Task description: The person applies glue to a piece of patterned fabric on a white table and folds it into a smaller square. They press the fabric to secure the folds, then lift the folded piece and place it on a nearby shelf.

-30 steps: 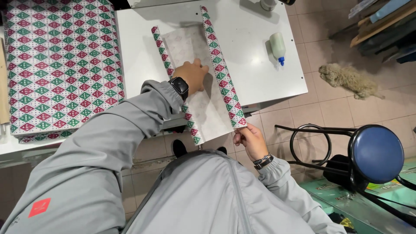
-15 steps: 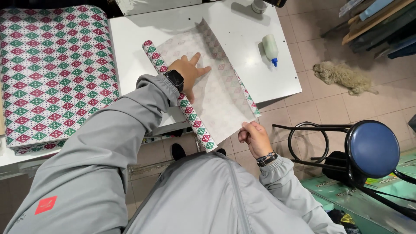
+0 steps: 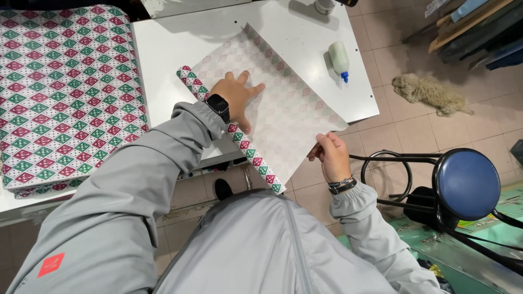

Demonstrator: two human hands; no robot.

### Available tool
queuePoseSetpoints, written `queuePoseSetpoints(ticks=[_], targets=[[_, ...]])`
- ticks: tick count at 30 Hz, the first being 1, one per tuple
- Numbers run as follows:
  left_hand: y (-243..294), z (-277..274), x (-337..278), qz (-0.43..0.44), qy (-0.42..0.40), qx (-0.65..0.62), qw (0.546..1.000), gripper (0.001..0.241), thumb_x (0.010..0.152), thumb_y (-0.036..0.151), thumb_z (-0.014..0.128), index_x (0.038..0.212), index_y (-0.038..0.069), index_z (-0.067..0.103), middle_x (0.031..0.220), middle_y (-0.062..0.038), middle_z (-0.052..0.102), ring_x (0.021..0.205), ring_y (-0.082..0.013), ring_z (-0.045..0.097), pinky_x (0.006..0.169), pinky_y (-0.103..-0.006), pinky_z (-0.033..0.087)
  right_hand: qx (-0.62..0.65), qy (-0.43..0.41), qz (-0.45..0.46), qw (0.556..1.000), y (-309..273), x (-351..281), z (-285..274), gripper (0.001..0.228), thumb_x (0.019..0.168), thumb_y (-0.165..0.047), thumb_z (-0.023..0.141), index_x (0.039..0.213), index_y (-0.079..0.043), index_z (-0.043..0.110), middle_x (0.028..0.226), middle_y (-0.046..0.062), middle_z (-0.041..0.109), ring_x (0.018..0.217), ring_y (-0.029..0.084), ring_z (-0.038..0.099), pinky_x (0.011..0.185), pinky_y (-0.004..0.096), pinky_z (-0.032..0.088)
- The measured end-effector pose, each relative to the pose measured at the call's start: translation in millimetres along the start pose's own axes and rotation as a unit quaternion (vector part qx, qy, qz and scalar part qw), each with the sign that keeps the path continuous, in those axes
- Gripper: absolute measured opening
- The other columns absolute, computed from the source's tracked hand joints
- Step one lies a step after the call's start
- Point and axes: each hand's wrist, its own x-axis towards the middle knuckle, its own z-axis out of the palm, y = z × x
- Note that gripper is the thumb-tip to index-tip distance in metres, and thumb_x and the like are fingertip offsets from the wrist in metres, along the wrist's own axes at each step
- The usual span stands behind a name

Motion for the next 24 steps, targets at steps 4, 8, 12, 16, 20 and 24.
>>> queuePoseSetpoints(ticks=[4, 8, 12, 16, 20, 24], targets=[[-3.9, 9.0, 1.3, 0.001, 0.026, -0.016, 1.0, 0.131, 0.059, 0.078, 0.086, 0.165, 0.026, 0.028, 0.161, -0.021, 0.03, 0.13, -0.0457, 0.05, 0.096, -0.0462, 0.056, -0.006, 0.001, -0.009, 1.0, 2.1, 19.6, -7.2, 0.021, 0.1, -0.012, 0.061, 0.083, -0.001, 0.061, 0.059, 0.017, 0.058, 0.055, 0.026, 0.065, 0.052, 0.032, 0.056], [-1.2, 16.7, 0.8, -0.02, 0.051, -0.052, 0.997, 0.125, 0.064, 0.079, 0.082, 0.163, 0.023, 0.031, 0.16, -0.022, 0.033, 0.131, -0.0473, 0.047, 0.097, -0.0475, 0.056, -0.014, 0.01, -0.021, 1.0, -5.3, 24.6, -5.5, 0.019, 0.101, -0.012, 0.062, 0.085, 0.0, 0.061, 0.062, 0.016, 0.059, 0.055, 0.023, 0.063, 0.05, 0.032, 0.057], [-1.6, 24.5, 5.4, -0.04, 0.055, -0.084, 0.994, 0.12, 0.069, 0.074, 0.08, 0.163, 0.018, 0.032, 0.162, -0.023, 0.031, 0.138, -0.0521, 0.041, 0.102, -0.0497, 0.054, -0.02, 0.013, -0.039, 0.999, -26.3, 22.3, 6.6, 0.027, 0.103, -0.017, 0.064, 0.081, -0.003, 0.056, 0.058, 0.014, 0.054, 0.051, 0.024, 0.062, 0.046, 0.034, 0.057], [-1.2, 29.1, 7.3, -0.034, 0.043, -0.097, 0.994, 0.107, 0.079, 0.063, 0.077, 0.163, 0.017, 0.029, 0.164, -0.023, 0.026, 0.14, -0.0537, 0.038, 0.103, -0.0522, 0.053, -0.024, 0.012, -0.047, 0.999, -47.7, 20.6, 24.7, 0.031, 0.106, -0.022, 0.063, 0.081, -0.005, 0.053, 0.057, 0.01, 0.051, 0.051, 0.021, 0.062, 0.043, 0.032, 0.057], [-2.1, 14.2, -11.1, -0.003, -0.016, -0.099, 0.995, 0.12, 0.07, 0.051, 0.09, 0.165, 0.019, 0.023, 0.169, -0.021, 0.015, 0.144, -0.0591, 0.028, 0.107, -0.0582, 0.048, -0.033, 0.016, -0.048, 0.998, -54.3, 22.5, 33.6, 0.03, 0.107, -0.022, 0.061, 0.082, -0.007, 0.052, 0.057, 0.008, 0.048, 0.049, 0.021, 0.062, 0.042, 0.034, 0.058], [-2.2, 1.5, -18.6, 0.021, -0.094, -0.092, 0.991, 0.134, 0.063, 0.034, 0.1, 0.166, 0.018, 0.016, 0.172, -0.018, 0.001, 0.149, -0.0583, 0.015, 0.112, -0.0633, 0.039, -0.057, 0.021, -0.061, 0.996, -56.6, 26.4, 39.4, 0.025, 0.106, -0.021, 0.061, 0.086, -0.007, 0.054, 0.06, 0.006, 0.05, 0.052, 0.02, 0.065, 0.042, 0.032, 0.058]])
